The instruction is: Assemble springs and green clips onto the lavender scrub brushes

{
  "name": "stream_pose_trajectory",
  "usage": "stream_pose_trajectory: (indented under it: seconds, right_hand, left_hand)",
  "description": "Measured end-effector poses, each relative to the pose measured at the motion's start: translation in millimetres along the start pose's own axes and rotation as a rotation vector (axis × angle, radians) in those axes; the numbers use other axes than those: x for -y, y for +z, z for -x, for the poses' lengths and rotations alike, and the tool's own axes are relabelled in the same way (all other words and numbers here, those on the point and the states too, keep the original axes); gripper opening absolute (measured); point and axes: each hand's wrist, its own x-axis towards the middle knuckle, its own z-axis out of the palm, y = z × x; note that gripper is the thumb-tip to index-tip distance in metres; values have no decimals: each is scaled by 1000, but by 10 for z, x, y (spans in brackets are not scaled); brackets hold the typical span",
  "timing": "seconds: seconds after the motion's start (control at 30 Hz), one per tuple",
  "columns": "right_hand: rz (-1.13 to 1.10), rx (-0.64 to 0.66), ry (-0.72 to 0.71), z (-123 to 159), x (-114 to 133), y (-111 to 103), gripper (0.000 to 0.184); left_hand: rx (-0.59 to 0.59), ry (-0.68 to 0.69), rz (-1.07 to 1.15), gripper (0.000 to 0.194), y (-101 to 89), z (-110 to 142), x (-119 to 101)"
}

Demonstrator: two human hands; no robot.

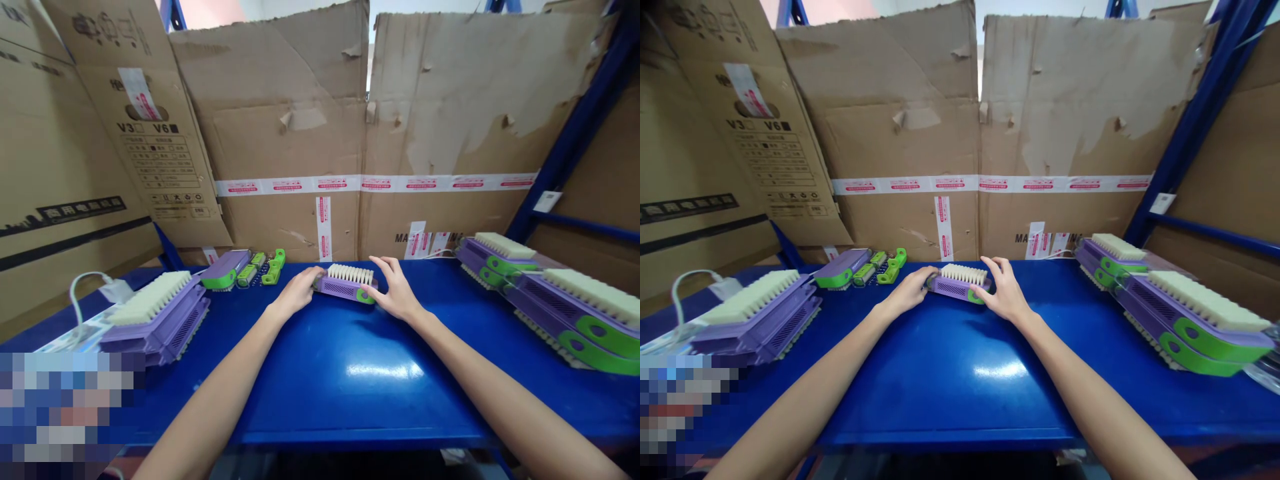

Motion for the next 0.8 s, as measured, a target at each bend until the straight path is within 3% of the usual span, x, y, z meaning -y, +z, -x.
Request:
stream_pose_trajectory:
  seconds: [0.1, 0.2, 0.37, 0.5, 0.63, 0.73, 0.8]
  right_hand:
    - [-66, 103, 66, 18, -66, 24, 63]
    - [-161, 159, 128, 31, -109, 85, 59]
    - [-258, 131, 258, 7, -33, 112, 58]
    - [-299, 49, 339, -31, 83, 50, 51]
    - [-269, 6, 321, -30, 65, 44, 42]
    - [-221, 80, 285, -6, 22, 67, 39]
    - [-328, 166, 324, 6, 46, 73, 39]
  left_hand:
    - [48, 44, -89, 70, -16, 29, 14]
    - [26, 1, -220, 61, -32, 27, -73]
    - [-113, -84, -317, 38, -67, 0, -418]
    - [-134, -90, -239, 36, -91, 18, -690]
    - [-90, -123, -249, 47, -123, 49, -831]
    - [-39, -180, -336, 66, -104, 71, -906]
    - [7, -224, -400, 76, -66, 83, -958]
